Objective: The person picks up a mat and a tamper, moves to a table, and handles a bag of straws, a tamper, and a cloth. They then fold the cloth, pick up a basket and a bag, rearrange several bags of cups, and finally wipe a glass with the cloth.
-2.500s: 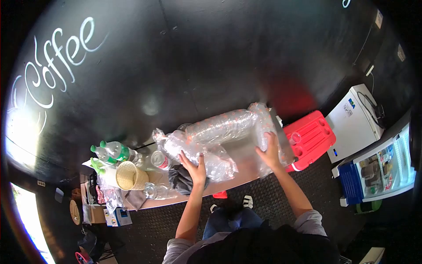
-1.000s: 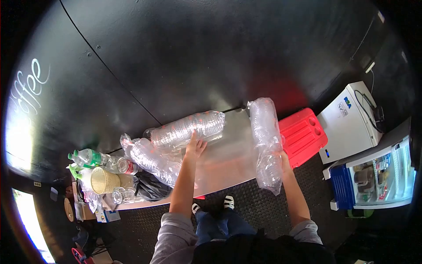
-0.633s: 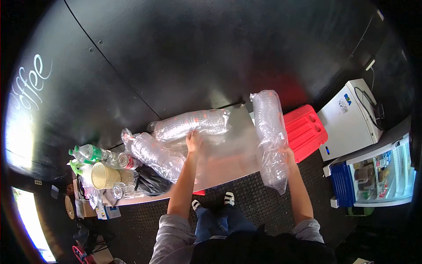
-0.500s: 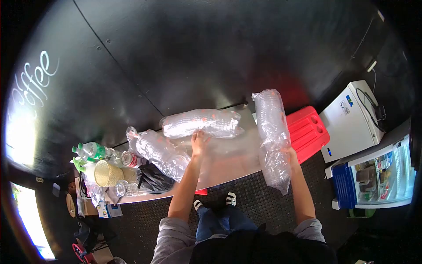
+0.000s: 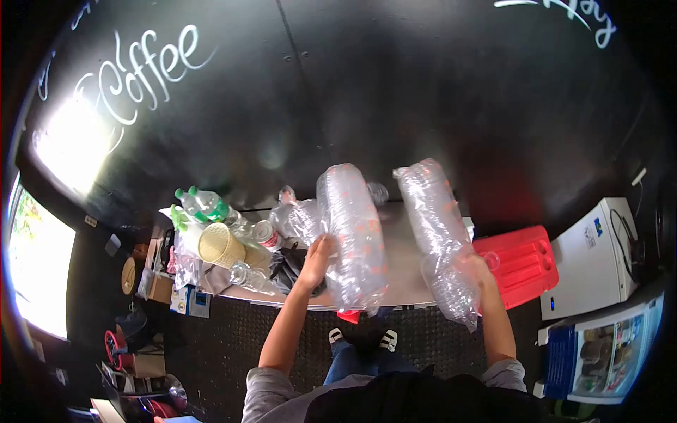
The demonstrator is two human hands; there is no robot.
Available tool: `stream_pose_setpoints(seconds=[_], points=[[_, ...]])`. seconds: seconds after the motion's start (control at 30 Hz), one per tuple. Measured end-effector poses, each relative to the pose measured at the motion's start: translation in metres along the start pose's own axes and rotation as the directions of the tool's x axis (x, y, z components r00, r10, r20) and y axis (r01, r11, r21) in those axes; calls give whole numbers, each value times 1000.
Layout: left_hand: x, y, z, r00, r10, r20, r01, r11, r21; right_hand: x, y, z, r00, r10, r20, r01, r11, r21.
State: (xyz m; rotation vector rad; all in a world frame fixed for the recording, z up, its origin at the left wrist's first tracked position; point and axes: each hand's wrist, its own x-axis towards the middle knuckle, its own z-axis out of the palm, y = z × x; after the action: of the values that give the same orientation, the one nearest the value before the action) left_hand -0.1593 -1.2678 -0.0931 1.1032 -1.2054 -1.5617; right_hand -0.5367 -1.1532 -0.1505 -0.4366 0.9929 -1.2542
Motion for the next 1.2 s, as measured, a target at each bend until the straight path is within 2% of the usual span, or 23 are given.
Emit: stream_pose_setpoints(seconds=[0.07,0.13,0.17,0.2,0.27,0.33,0.4,0.47,0.53,0.6,0.67,0.73,0.77,0.8,0.87,0.9,0.93,1.0,1.03,1.07,1.13,1.17,1.2], points=[[-14,3,-33,997,55,-45,-51,996,76,19,-3,33,997,63,38,-61,997,-45],[-38,20,-54,989,91,-117,-78,991,113,37,-5,77,991,53,122,-32,984,-174],[-35,4,-79,981,133,-144,-118,987,112,50,-2,97,989,60,135,-35,983,-178],[-39,7,-93,984,141,-108,-138,990,38,66,4,115,972,74,222,-36,984,-175],[-41,10,-110,966,142,-215,-134,990,53,94,13,152,945,97,312,-43,984,-175],[-30,6,-133,960,142,-242,-127,989,76,120,20,191,876,121,467,-3,969,-246],[-18,0,-154,953,139,-268,-117,988,98,151,35,225,860,128,493,19,959,-282],[-6,-5,-168,917,146,-372,-92,983,159,171,47,254,848,132,514,43,948,-314],[8,-14,-188,903,160,-398,-95,980,177,182,54,278,808,110,579,192,880,-435],[21,-24,-213,896,207,-393,-45,923,383,196,70,288,836,129,533,198,835,-514],[30,-30,-218,883,187,-430,10,910,415,204,89,293,866,146,478,194,783,-590],[36,-34,-218,841,301,-449,11,822,570,204,109,300,964,33,265,163,712,-683],[39,-36,-217,844,295,-448,14,823,568,208,125,298,948,-155,278,303,706,-640],[41,-40,-214,825,318,-468,-2,829,560,211,134,298,950,-152,273,297,707,-642],[43,-48,-211,782,361,-508,-35,839,543,210,144,299,888,-381,258,433,501,-749],[42,-50,-217,820,226,-527,62,879,473,205,143,299,881,-378,285,440,434,-786],[43,-54,-216,823,227,-521,58,878,474,200,142,298,880,-383,280,439,434,-787],[37,-43,-200,702,347,-622,-12,879,477,186,139,299,794,-502,344,536,309,-786],[30,-32,-194,742,234,-628,-2,938,347,177,133,297,760,-533,372,569,268,-778],[27,-29,-189,741,232,-630,0,938,346,164,126,300,761,-531,373,569,268,-778],[22,-25,-181,833,319,-452,-193,933,304,149,118,304,608,-619,497,693,108,-713],[18,-13,-173,857,299,-420,-208,946,248,152,120,305,606,-617,501,696,107,-710],[23,-19,-174,855,298,-424,-208,947,247,156,123,306,650,-493,578,675,24,-738]])
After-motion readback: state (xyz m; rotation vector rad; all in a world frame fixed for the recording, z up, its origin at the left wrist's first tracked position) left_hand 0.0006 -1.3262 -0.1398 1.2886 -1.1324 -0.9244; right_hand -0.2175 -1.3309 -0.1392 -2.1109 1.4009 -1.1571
